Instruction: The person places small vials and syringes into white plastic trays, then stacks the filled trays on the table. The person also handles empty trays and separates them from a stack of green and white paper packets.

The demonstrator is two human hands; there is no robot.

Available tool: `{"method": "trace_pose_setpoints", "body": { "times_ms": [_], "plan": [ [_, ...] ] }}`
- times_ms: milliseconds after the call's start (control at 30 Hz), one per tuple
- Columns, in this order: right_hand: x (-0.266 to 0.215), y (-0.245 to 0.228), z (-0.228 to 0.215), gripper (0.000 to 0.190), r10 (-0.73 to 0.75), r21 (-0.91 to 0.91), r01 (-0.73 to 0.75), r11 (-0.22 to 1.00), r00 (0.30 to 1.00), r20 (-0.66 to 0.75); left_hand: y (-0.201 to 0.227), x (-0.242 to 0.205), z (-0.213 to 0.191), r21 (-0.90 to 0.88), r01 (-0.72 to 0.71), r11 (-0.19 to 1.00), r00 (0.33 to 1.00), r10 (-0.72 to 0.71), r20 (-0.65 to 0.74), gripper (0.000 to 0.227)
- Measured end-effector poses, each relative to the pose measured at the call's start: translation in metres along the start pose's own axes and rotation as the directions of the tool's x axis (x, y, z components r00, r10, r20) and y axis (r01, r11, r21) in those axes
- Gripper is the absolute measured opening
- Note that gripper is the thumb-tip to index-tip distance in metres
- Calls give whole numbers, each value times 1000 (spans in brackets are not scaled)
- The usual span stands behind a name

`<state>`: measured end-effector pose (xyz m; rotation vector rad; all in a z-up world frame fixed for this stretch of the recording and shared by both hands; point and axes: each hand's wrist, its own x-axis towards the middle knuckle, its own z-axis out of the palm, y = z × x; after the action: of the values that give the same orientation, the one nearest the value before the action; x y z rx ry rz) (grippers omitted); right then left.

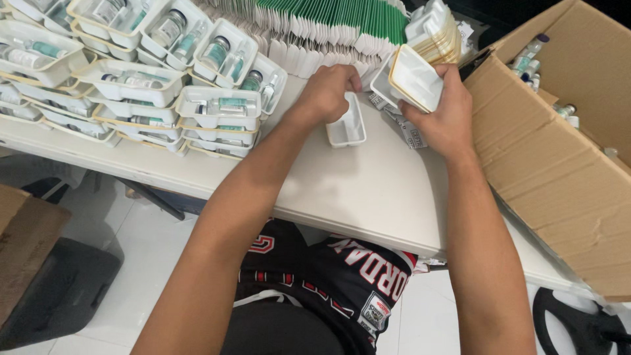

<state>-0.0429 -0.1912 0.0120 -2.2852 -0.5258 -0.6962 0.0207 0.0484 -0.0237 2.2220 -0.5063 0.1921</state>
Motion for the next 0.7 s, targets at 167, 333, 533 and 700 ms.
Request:
{"method": "trace_pose_setpoints", "body": {
  "times_ms": [167,333,533,700],
  "plan": [
    [0,1,-1,56,-1,-23,1,1000,1000,-8,7,0,-3,-33,-121,992,990,118,-77,46],
    [1,2,1,53,3,-52,-5,999,999,-37,13,-8,-10,130,-88,988,991,73,111,41],
    [1,5,-2,50,66,68,-62,996,996,-63,12,-10,-9,266,-167,949,959,94,268,62],
    [2,0,-3,50,135,144,-125,982,989,-58,16,-5,-10,126,-276,953,958,283,-44,65]
  ]
}}
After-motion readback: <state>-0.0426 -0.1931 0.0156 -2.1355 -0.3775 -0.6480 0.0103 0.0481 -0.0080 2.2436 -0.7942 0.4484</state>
